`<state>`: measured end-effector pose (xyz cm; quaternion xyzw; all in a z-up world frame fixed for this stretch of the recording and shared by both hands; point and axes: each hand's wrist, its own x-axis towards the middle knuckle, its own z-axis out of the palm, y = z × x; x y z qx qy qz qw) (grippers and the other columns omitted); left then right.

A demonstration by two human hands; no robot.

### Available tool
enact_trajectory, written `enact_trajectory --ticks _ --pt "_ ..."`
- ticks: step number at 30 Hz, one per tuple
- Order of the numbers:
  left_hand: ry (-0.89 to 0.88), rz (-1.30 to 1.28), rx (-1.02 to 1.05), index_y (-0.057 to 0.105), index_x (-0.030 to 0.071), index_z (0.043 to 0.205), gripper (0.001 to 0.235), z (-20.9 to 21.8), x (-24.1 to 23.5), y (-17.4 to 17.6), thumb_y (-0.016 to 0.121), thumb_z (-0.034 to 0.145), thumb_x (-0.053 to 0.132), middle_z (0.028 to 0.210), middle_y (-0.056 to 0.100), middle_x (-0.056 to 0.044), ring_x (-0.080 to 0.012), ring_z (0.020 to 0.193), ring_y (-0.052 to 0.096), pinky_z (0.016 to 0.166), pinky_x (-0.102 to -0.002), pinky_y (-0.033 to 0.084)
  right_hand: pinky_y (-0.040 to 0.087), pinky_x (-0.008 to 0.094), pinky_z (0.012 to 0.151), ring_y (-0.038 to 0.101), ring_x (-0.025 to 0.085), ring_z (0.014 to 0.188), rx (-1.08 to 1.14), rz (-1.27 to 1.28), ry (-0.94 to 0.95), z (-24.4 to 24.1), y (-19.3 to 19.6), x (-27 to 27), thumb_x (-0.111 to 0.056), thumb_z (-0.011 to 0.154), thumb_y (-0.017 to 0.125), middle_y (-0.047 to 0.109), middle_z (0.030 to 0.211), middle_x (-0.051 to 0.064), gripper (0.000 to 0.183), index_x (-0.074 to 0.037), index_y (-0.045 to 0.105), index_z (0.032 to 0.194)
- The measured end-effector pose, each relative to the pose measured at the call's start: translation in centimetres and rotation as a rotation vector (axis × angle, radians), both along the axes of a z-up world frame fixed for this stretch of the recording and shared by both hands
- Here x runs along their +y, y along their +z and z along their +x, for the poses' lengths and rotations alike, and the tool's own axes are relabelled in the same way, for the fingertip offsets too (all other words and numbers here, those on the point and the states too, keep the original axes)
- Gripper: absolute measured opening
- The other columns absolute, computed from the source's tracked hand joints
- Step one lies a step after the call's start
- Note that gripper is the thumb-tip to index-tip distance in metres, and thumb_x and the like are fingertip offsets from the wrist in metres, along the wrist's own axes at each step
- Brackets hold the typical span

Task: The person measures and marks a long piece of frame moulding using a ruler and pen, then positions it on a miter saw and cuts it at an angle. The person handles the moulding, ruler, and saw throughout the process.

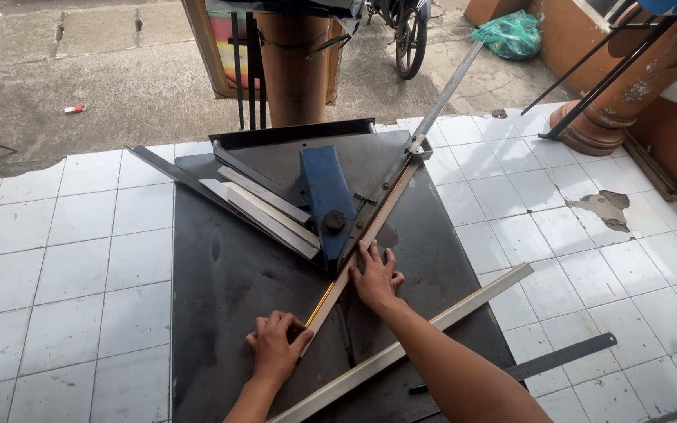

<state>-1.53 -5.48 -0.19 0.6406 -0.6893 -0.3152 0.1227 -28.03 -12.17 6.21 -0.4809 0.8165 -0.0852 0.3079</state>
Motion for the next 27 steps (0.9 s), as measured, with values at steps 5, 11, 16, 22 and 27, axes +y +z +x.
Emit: enact_trajectory --ticks 5,11,16,22,27 --pt "-0.016 0.040 0.046 0.072 0.025 0.103 0.027 -0.9 0.2 2.6 0.081 0.101 0.049 0.113 0.060 0.005 -0.0219 0.125 0.054 0.114 -0.056 0.037 0.023 0.069 0.113 0.007 0.038 0.172 0.137 -0.019 0.055 -1.5 -4.4 -0.7 -0.047 0.120 0.051 0.014 0.192 -0.002 0.068 -0.045 0.022 0.181" --pt "0.001 -0.042 0.063 0.074 0.026 0.100 0.029 -0.5 0.0 1.4 0.084 0.098 0.053 0.109 0.065 0.004 -0.0226 0.121 0.057 0.111 -0.058 0.038 0.023 0.069 0.113 0.009 0.039 0.171 0.168 -0.112 0.084 -1.6 -5.5 -0.4 -0.048 0.122 0.047 0.014 0.192 -0.001 0.066 -0.041 0.022 0.182" --pt "0.004 -0.200 -0.044 0.072 0.032 0.133 0.025 1.7 0.0 2.8 0.057 0.116 0.044 0.148 0.056 0.002 -0.0282 0.146 0.044 0.120 -0.060 0.030 0.022 0.069 0.112 0.008 0.040 0.171 0.217 -0.116 0.110 -1.4 -6.5 -0.1 -0.051 0.121 0.044 0.012 0.192 0.000 0.066 -0.040 0.021 0.182" --pt "-0.030 -0.267 -0.337 0.046 0.045 0.168 0.049 2.8 -0.1 0.0 0.038 0.120 0.049 0.181 0.038 0.001 -0.0338 0.171 0.026 0.129 -0.059 0.028 0.019 0.070 0.111 0.002 0.041 0.173 0.193 -0.121 0.111 -1.8 -6.3 -0.6 -0.050 0.123 0.036 0.008 0.193 0.001 0.066 -0.039 0.014 0.184" --pt "-0.052 -0.207 -0.339 0.041 0.045 0.171 0.051 3.0 0.4 0.1 0.032 0.121 0.049 0.183 0.034 0.001 -0.0343 0.172 0.023 0.133 -0.060 0.024 0.017 0.070 0.113 0.000 0.040 0.173 0.180 -0.104 0.148 -2.9 -6.2 -0.2 -0.053 0.122 0.034 0.005 0.193 0.000 0.067 -0.040 0.011 0.184"
